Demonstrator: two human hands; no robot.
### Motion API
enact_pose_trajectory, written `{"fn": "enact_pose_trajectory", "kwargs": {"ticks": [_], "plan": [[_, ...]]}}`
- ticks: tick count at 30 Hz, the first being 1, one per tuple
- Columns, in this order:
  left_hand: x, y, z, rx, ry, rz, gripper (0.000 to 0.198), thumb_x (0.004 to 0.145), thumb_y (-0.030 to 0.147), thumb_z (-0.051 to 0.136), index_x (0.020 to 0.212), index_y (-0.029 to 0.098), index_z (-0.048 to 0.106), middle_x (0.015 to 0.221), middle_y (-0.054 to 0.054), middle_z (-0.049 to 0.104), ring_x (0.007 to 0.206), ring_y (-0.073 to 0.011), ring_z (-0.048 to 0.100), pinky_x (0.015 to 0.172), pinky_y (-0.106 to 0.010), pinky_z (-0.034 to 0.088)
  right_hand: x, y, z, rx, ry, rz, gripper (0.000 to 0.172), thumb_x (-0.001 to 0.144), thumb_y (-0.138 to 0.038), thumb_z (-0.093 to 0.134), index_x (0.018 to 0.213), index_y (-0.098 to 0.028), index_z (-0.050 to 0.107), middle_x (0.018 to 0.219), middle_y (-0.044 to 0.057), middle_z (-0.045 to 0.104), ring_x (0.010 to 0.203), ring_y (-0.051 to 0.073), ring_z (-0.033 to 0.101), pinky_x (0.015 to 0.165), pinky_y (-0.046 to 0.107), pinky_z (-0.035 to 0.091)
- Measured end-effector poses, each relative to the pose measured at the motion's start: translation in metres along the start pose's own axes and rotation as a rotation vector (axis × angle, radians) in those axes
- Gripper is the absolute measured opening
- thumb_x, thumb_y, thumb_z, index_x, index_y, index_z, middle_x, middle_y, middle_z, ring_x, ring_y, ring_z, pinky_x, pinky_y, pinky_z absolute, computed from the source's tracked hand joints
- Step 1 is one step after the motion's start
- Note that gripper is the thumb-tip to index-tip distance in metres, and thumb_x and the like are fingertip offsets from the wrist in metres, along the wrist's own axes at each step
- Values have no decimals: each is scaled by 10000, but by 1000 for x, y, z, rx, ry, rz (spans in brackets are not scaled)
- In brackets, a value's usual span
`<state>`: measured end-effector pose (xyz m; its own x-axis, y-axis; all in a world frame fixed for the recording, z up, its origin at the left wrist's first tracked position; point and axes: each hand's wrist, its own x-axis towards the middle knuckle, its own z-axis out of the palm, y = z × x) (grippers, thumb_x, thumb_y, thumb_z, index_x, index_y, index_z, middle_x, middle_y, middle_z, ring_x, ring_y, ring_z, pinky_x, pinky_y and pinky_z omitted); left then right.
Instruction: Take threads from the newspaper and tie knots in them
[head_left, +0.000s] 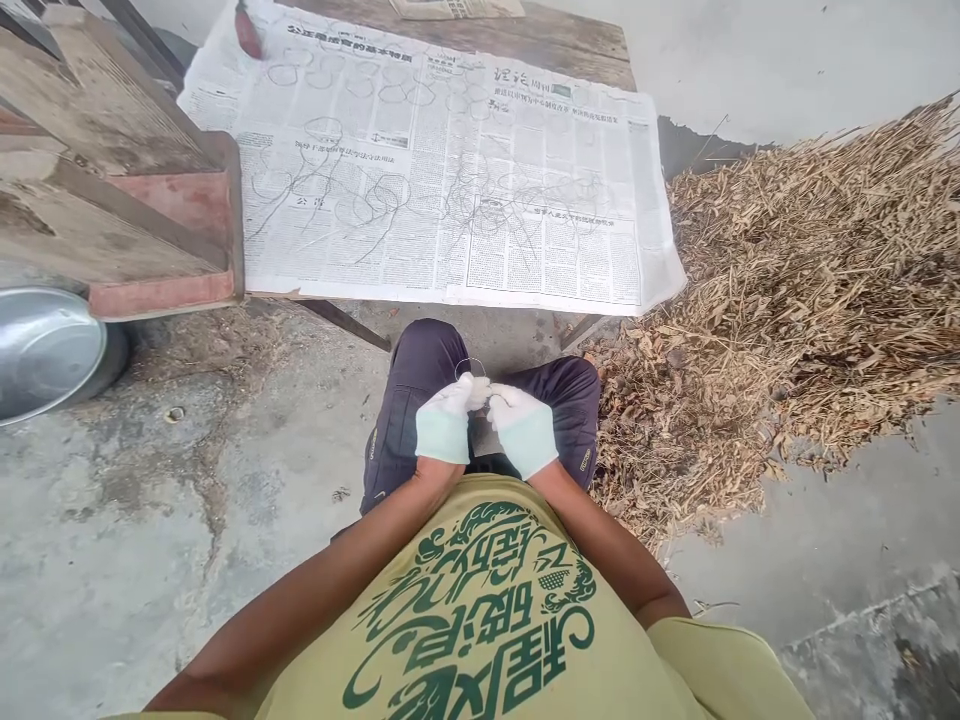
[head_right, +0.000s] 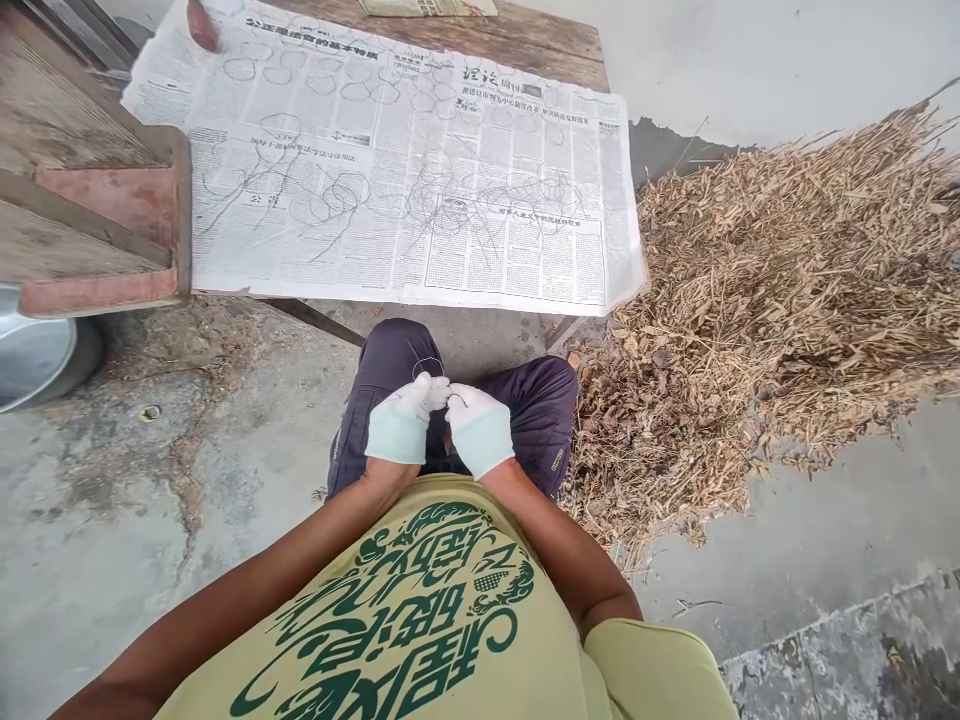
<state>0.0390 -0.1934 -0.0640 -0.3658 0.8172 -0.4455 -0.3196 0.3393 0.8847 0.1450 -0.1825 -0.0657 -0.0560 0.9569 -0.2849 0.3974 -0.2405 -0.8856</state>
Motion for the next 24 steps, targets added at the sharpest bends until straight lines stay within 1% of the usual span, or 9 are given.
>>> {"fn": "enact_pose_trajectory", "kwargs": {"ticks": [4,6,9,11,13,17,19,21,24], "plan": [[1,-8,6,-80,-39,-57,615,745,664,757,1030,120,787,945,-125,799,823,-197,725,798,-320,566,2,1,-4,-71,19,-48,323,917,-202,484,1025,-216,788,797,8,739,704,135,651,769,226,537],[3,-11,6,-84,-47,-82,627,741,662,763,1053,119,789,958,-117,796,810,-182,712,790,-306,557,2,5,-3,-70,28,-29,336,921,-201,491,1091,-210,781,799,9,743,707,136,659,791,232,545],[5,-12,4,-16,-65,-89,676,766,704,711,1103,124,786,905,-92,786,768,-171,687,767,-302,543,1,8,-1,-47,43,22,374,921,-206,493,1184,-209,759,803,3,744,698,134,670,799,238,557],[5,-10,1,65,-79,-49,669,800,718,663,1095,132,792,868,-77,776,752,-173,674,767,-307,538,0,7,-2,-43,44,42,387,919,-202,491,1199,-212,757,800,0,744,709,135,681,815,240,560],[5,-7,-2,170,-88,30,609,847,693,625,1037,142,803,841,-68,766,754,-179,669,774,-309,535,-2,3,-5,-58,36,36,385,925,-199,485,1187,-216,766,815,5,751,739,142,695,852,245,558],[8,-1,-11,383,-127,228,439,920,565,588,941,181,799,892,-63,768,843,-196,684,849,-309,528,-5,-6,-12,-154,33,-17,367,954,-213,498,1208,-205,764,935,40,779,855,166,720,957,264,533],[11,2,-14,424,-157,260,381,919,521,597,896,193,790,904,-60,772,862,-198,690,874,-308,521,-6,-8,-13,-207,19,-26,366,967,-209,501,1231,-189,753,984,59,783,912,176,725,988,265,518],[12,3,-16,408,-185,217,366,903,514,611,849,194,778,869,-57,774,833,-198,691,855,-307,526,-5,-7,-12,-251,-15,-34,369,978,-191,486,1241,-177,745,1029,74,781,971,183,724,1004,261,506],[14,1,-17,332,-224,126,396,873,552,632,795,184,754,822,-58,767,774,-191,675,806,-304,528,-3,-6,-11,-306,-49,-60,363,989,-173,468,1229,-171,740,1151,98,760,1078,195,700,1023,262,483]]}}
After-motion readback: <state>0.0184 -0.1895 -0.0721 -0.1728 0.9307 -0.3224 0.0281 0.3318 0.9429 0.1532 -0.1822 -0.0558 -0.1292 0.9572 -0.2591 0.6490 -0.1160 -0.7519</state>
